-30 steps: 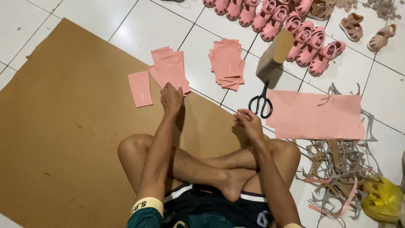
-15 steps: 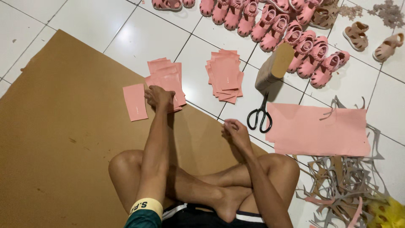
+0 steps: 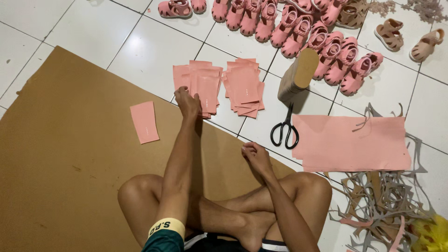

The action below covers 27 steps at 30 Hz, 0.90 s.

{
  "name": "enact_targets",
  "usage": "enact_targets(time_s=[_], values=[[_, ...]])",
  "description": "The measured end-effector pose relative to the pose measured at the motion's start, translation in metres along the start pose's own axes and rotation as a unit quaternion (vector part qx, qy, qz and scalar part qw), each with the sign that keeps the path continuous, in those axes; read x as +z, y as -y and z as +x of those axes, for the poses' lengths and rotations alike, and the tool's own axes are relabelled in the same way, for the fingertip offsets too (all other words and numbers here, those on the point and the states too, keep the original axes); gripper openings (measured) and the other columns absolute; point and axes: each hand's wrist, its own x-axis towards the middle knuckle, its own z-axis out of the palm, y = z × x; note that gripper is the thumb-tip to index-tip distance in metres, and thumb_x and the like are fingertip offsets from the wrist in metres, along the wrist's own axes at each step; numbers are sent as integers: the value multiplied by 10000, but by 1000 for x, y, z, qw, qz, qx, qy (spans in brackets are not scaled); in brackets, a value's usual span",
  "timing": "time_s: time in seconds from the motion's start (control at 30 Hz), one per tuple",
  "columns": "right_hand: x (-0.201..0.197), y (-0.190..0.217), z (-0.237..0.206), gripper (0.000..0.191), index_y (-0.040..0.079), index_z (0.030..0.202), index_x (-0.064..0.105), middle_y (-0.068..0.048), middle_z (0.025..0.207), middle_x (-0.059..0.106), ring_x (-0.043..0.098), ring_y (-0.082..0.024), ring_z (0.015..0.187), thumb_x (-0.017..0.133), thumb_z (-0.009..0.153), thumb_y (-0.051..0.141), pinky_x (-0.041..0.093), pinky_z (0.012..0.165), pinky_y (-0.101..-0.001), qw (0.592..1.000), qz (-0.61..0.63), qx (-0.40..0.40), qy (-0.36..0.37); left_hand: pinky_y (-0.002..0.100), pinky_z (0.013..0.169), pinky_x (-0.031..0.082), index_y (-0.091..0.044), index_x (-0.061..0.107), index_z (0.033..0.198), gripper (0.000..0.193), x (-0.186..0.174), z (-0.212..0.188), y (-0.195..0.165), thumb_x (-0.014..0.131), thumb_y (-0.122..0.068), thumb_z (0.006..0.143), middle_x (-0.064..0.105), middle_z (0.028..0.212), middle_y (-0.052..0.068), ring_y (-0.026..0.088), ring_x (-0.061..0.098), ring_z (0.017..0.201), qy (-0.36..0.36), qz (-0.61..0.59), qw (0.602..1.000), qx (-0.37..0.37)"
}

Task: The person sits on the floor and repeatedly places a grey insole template onto pink foam sheets, aligns it, and presses down to transfer the shape. They then lift the template and set the marked foam aside, repeating the process with new sheets.

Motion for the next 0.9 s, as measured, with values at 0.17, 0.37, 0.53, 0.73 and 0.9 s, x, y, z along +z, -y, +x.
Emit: enact_targets(time_s=[0.17,0.37,0.53,0.73,0.9], values=[[1,0,2,260,-35,1128,686,-59,863,744,668,-88,773,686,960,163,553,705,-231,997,-66,-19,-18,504,934,491,28,586,1194,526,7,-33,-19,842,-251,828,607,1179,200,388,584,1116,49,219,969,107],[1,-17,4,258,-46,1125,681,-56,864,718,650,-92,763,697,952,145,557,692,-240,1000,19,2,-17,505,979,482,36,594,1148,575,8,-29,-30,857,-332,793,601,1201,210,393,574,1157,111,258,959,-44],[-1,-21,7,252,-43,1110,676,-45,861,731,669,-79,756,688,954,154,563,685,-230,999,-21,-30,-14,482,1001,479,51,570,1203,708,5,-21,-40,918,-321,711,631,1198,206,387,564,1199,134,263,950,-102],[0,-16,3,248,-39,1105,686,-49,838,732,658,-84,742,697,946,150,549,672,-232,998,-47,-21,-24,486,996,489,-31,682,1022,372,10,-27,-37,870,-265,801,703,1055,142,358,603,1157,129,319,939,17],[0,-6,-1,252,-28,1097,701,-43,843,741,661,-85,742,703,943,173,547,674,-235,997,-74,-14,-29,469,733,529,-20,667,962,302,30,-46,-28,775,-74,684,685,949,181,380,640,956,108,259,934,221]])
